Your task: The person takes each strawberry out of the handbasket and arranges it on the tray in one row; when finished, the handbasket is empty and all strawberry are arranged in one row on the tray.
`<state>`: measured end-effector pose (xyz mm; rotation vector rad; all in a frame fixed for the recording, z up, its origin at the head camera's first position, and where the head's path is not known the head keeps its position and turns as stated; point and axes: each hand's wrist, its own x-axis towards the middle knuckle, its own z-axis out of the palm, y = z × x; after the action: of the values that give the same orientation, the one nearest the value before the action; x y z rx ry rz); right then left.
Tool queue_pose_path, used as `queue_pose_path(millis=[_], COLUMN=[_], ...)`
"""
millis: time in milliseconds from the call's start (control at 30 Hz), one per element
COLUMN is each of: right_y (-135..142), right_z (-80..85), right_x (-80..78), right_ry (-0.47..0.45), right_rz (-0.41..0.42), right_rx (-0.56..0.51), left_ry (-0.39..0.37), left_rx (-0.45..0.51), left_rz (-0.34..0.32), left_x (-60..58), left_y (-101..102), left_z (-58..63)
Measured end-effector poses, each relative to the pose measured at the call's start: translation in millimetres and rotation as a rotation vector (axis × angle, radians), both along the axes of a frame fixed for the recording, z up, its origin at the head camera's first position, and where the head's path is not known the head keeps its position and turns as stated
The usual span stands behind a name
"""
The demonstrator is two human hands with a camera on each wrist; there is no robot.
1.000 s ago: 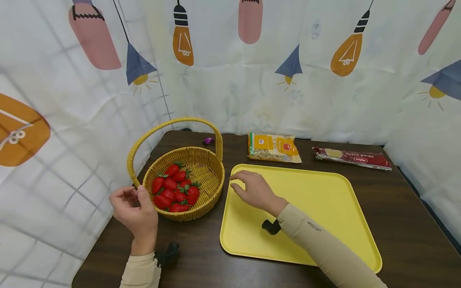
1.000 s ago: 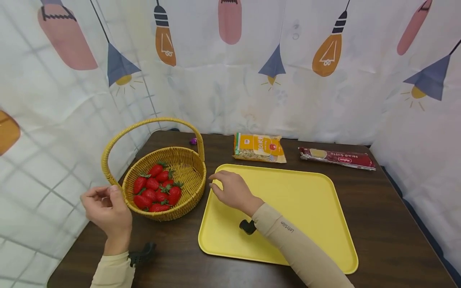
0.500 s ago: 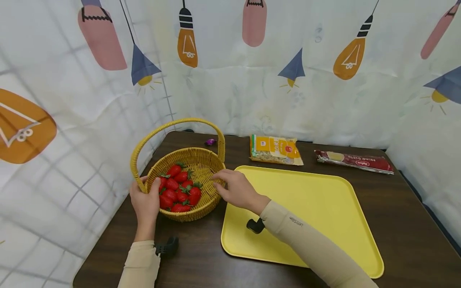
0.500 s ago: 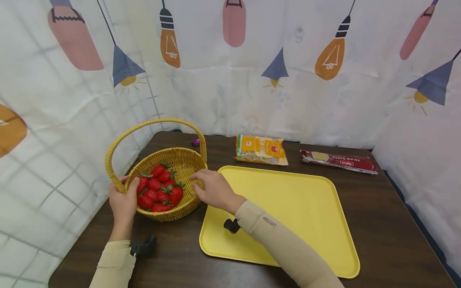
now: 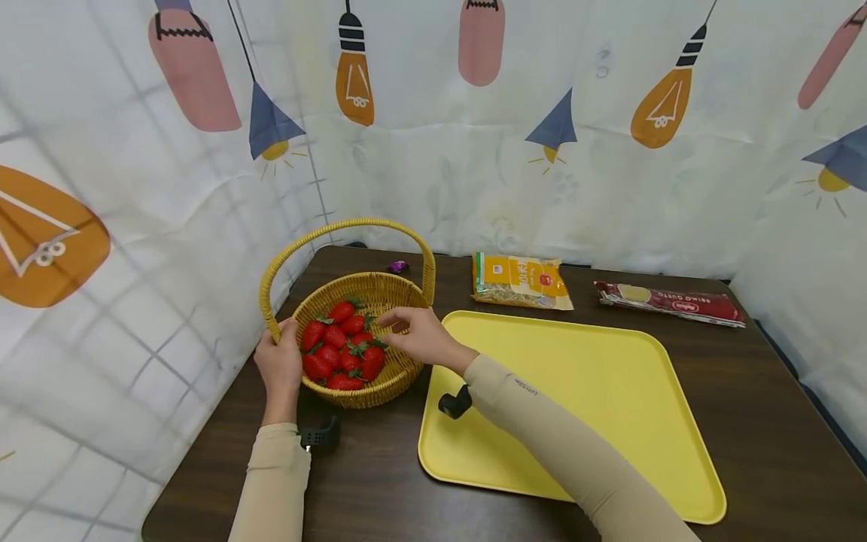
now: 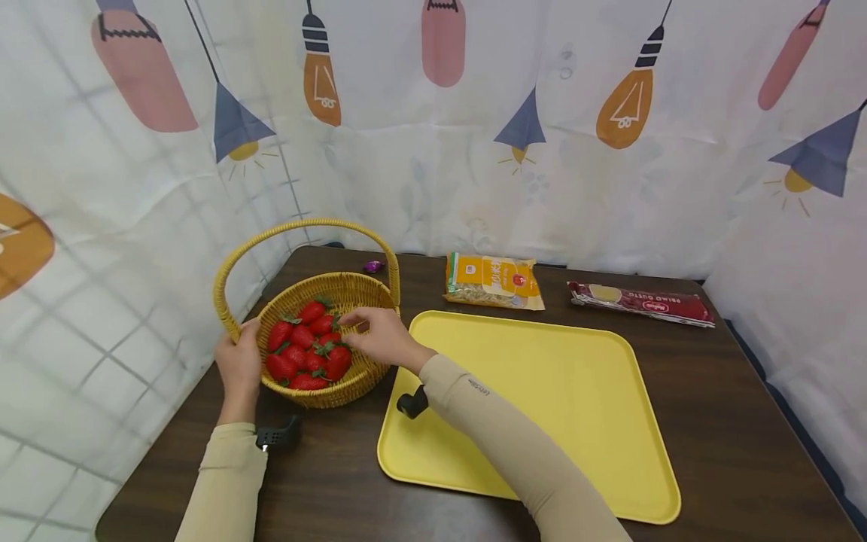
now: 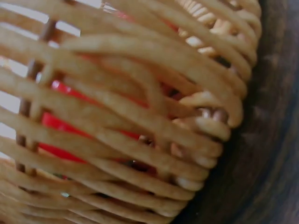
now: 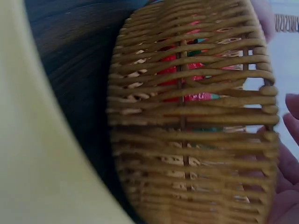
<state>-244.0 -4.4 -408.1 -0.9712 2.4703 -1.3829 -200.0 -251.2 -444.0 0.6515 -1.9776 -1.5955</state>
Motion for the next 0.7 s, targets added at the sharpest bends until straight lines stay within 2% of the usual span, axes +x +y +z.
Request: queue_pose_path(millis=[233, 500, 700], right_y=[-19.2, -27.8, -30.6], right_z=[-3.0, -5.4, -8.8], right_x=[-15.7, -31.8, -34.3], right_ry=[-0.115, -0.335, -0.399], right_rz=[0.076, 0.115, 0.214], right_rx=[0.027, 0.036, 0.090], left_ry=[0.027, 0.047, 0.060], left_rx=[-0.020, -0.091, -0.089], left_rz=[-0.029, -0.015, -0.001], left_x=[-0.1, -1.0, 1.4], left_y=[-0.7, -4.3, -4.8], left_z=[-4.5, -7.1, -8.3])
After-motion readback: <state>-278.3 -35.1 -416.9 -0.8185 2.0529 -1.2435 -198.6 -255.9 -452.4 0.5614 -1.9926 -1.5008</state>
